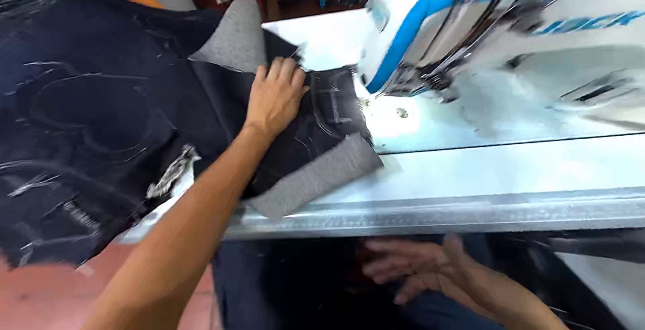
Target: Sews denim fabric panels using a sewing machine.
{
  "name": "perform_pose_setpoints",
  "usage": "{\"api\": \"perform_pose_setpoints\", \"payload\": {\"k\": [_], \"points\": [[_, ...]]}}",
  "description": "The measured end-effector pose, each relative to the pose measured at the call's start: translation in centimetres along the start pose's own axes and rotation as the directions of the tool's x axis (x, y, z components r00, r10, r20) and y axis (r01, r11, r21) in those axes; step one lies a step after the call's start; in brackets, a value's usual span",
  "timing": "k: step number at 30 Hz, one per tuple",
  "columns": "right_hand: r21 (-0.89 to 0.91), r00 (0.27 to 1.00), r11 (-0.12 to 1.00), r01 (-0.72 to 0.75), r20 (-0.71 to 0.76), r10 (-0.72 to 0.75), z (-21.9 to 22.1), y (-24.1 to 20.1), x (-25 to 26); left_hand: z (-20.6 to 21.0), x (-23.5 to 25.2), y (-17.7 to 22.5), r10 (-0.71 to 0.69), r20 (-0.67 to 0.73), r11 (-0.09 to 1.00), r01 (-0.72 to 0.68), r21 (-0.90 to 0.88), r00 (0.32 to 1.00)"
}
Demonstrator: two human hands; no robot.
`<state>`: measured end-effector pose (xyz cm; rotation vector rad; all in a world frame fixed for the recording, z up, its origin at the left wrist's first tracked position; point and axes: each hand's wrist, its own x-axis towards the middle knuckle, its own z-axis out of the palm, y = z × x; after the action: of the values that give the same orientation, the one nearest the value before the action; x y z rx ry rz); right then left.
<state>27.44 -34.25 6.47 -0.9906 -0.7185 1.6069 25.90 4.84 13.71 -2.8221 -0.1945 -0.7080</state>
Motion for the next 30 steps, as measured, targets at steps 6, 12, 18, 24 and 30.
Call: {"api": "perform_pose_setpoints", "payload": {"k": [6, 12, 18, 24, 30], "points": [[-0.379, 0.961, 0.925, 0.02, -0.249, -0.123, 8.5, 2.6, 5.2, -9.8, -21.7, 7.4, -0.112, -0.17, 0.985, 0.132, 0.112, 0.979], [-0.643, 0.964, 0.737, -0.209, -0.01, 0.265, 12.1, 3.8, 11.8, -8.7, -36.0, 1.2, -0.661, 0.33, 0.652, 0.733, -0.193, 0.674], [-0.448, 0.972, 0.878, -0.167, 0.076, 0.224, 12.6, 4.2, 15.1, -4.2, -35.9, -2.9, -0.585, 0.674, 0.513, 0.849, -0.124, 0.452], [-0.166, 0.897, 0.973, -0.157, 0.389, 0.211, 12.9, 4.4, 14.1, -13.3, -35.7, -4.3, -0.216, 0.964, 0.422, 0.905, -0.051, 0.156], [-0.143, 0.968, 0.979, -0.146, 0.182, 0.171, 12.7, 5.5, 14.4, -9.8, -37.7, -5.0, -0.531, 0.734, 0.382, 0.893, -0.239, 0.423]]}}
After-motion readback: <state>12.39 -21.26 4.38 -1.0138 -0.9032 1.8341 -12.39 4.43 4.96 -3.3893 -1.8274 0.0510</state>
